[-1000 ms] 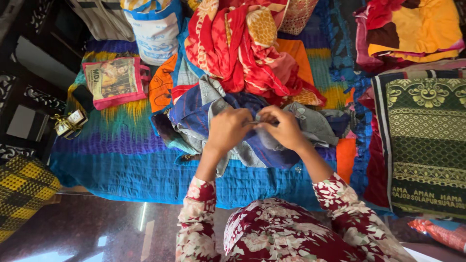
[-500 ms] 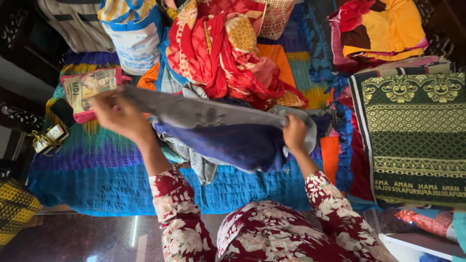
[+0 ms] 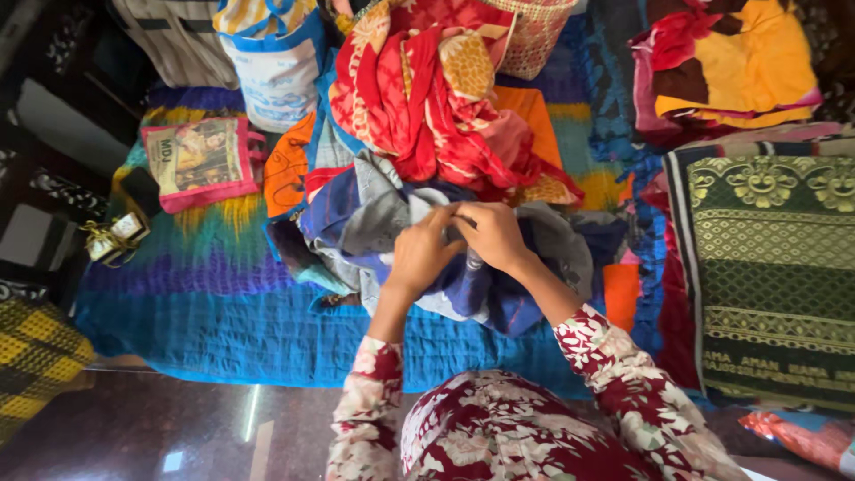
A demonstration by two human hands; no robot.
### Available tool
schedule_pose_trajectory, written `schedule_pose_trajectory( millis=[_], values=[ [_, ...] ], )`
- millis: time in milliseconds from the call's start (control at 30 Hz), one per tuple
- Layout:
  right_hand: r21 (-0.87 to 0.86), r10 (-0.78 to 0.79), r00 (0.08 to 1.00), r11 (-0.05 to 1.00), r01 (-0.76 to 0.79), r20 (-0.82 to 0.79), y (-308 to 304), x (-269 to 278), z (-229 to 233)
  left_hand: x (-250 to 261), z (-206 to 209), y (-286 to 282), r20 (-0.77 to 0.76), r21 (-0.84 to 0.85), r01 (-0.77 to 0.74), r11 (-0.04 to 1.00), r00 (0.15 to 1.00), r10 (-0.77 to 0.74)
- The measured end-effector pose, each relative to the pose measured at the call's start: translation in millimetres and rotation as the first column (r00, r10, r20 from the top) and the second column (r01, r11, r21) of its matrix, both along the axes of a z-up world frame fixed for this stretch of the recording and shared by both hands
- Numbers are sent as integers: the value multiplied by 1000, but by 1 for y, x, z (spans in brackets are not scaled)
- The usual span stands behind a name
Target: The person folds a blue and gray patterned cloth on a colorful bedspread, then places it on a stack. The person then picks up a red and yellow patterned cloth and begins to fold it.
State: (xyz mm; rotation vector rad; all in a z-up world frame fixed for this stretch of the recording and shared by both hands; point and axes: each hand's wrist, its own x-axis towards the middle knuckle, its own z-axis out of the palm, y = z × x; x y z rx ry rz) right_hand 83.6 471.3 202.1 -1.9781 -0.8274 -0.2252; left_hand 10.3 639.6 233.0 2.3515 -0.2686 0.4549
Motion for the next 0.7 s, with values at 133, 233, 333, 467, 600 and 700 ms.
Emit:
schedule_pose_trajectory(
  millis=[133, 233, 333, 467, 600, 700],
  values=[
    [-92, 161, 939, 976, -197, -305, 11, 3, 3, -6, -1, 20, -60, 112, -143, 983, 987, 150],
    [-220, 233, 963, 941, -258, -135, 12, 10, -20, -22, -7, 50, -25, 117, -241, 963, 969, 246],
    [-289, 165, 985, 947, -143, 52, 10, 14, -63, -39, -11, 83, 19, 48, -395, 917, 918, 395],
    [-373, -102, 977, 913, 167, 188, -7, 31, -125, -52, -24, 109, 25, -76, -649, 757, 758, 652],
    [-345, -357, 926, 859, 377, 124, -42, 56, -166, -52, -45, 132, 237, -248, -777, 579, 531, 814],
    [-109, -451, 892, 886, 451, 27, -59, 73, -165, -36, -52, 152, 170, -216, -846, 487, 459, 872]
  ],
)
